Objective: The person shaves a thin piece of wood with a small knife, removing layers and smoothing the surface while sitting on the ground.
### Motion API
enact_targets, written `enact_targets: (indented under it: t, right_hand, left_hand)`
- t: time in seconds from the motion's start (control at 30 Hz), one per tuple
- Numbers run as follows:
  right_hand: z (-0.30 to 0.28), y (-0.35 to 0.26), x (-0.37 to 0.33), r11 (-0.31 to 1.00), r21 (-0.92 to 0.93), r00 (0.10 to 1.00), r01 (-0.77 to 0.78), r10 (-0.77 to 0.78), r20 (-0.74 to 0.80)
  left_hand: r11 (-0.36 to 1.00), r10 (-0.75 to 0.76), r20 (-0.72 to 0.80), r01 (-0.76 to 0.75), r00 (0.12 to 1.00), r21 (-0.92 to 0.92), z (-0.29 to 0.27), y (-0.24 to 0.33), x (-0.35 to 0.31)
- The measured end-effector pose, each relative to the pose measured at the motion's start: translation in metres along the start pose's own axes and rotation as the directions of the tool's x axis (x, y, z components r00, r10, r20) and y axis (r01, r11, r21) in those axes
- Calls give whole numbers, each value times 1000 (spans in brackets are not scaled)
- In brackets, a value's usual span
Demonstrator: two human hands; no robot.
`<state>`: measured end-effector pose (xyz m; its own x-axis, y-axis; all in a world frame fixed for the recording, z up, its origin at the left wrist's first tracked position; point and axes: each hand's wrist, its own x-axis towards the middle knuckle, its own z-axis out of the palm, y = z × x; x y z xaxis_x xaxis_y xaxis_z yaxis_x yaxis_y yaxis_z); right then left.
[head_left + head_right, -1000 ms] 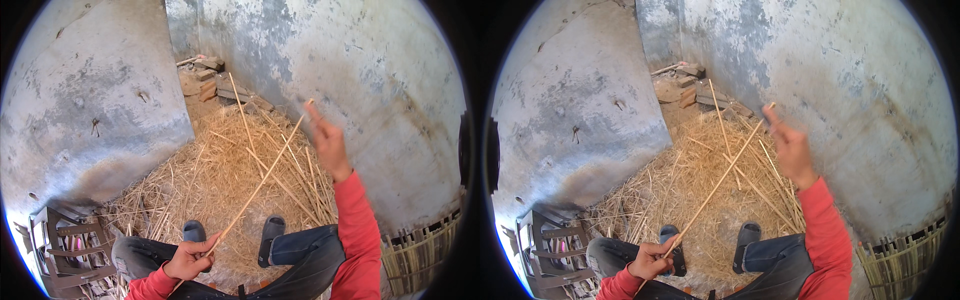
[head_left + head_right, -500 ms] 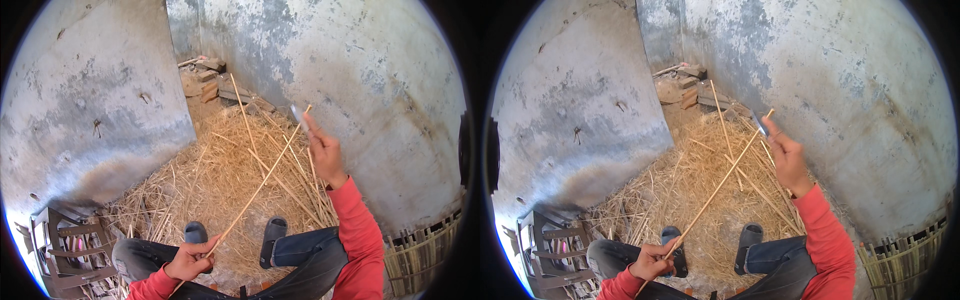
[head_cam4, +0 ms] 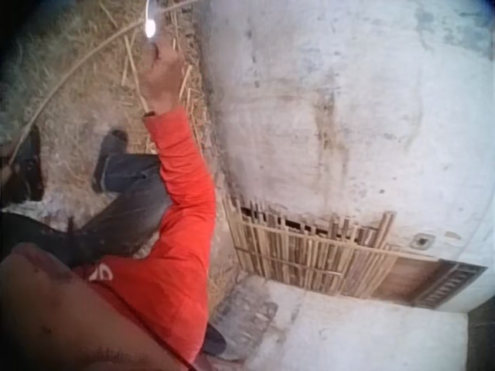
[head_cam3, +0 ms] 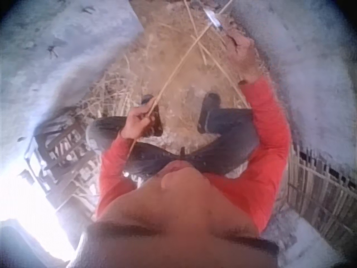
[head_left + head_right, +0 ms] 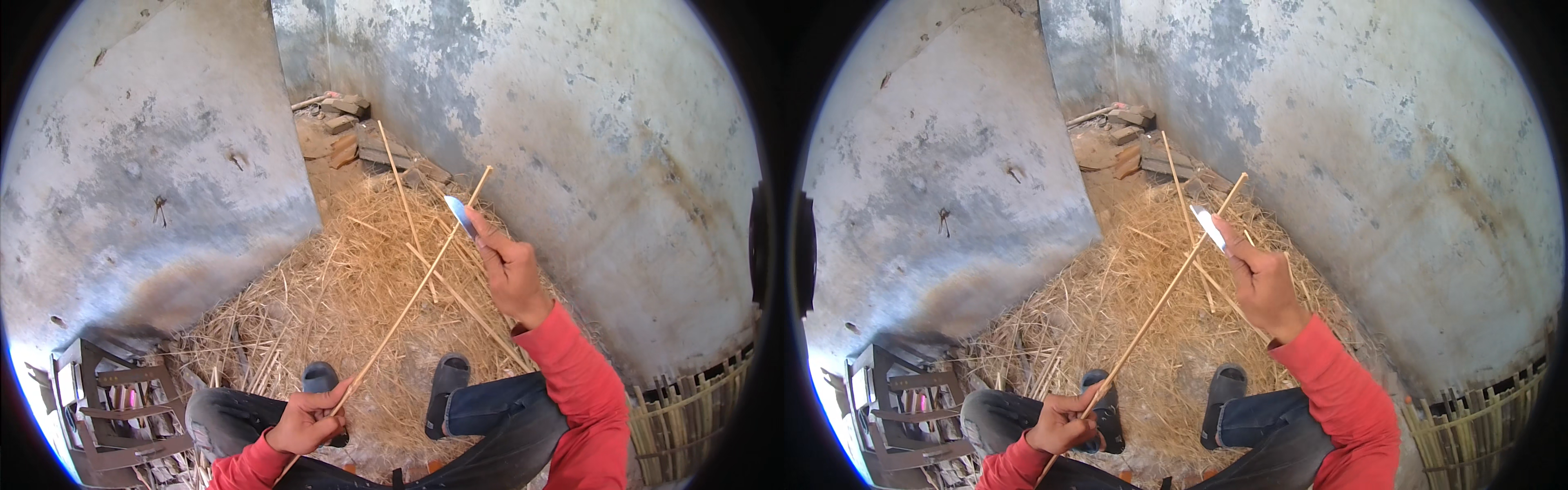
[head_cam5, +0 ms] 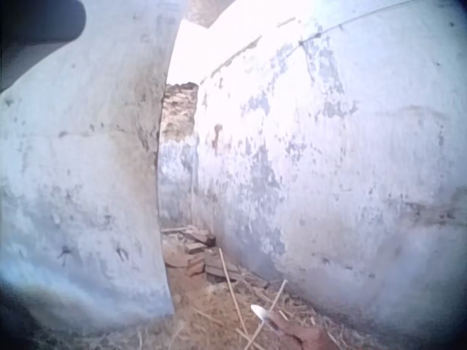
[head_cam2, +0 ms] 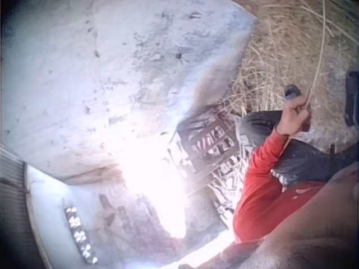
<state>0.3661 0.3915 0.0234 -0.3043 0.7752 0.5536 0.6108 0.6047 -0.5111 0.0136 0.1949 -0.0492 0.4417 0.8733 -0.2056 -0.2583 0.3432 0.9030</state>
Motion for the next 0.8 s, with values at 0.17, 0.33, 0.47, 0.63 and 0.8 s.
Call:
enact_targets:
  t: [0.17,0.33,0.47,0.63,0.8]
  right_hand:
    - [-5,3,1,969,213,977,-127,159,-143]
    - [-1,-21,-3,962,151,973,-230,226,40]
    - [-7,-13,-3,924,271,955,-268,293,-52]
    - [1,-18,-6,980,187,998,-66,69,-6]
    - [-1,-17,-7,938,267,972,-221,234,-18]
  left_hand:
    - [998,28,21,-29,999,51,7,-2,5]
    - [995,-24,-39,27,999,98,0,6,-2]
    - [996,6,11,-7,1000,85,7,3,4]
    - [999,-7,2,7,1000,33,-3,2,-2]
    - [994,6,23,-8,1000,109,7,2,5]
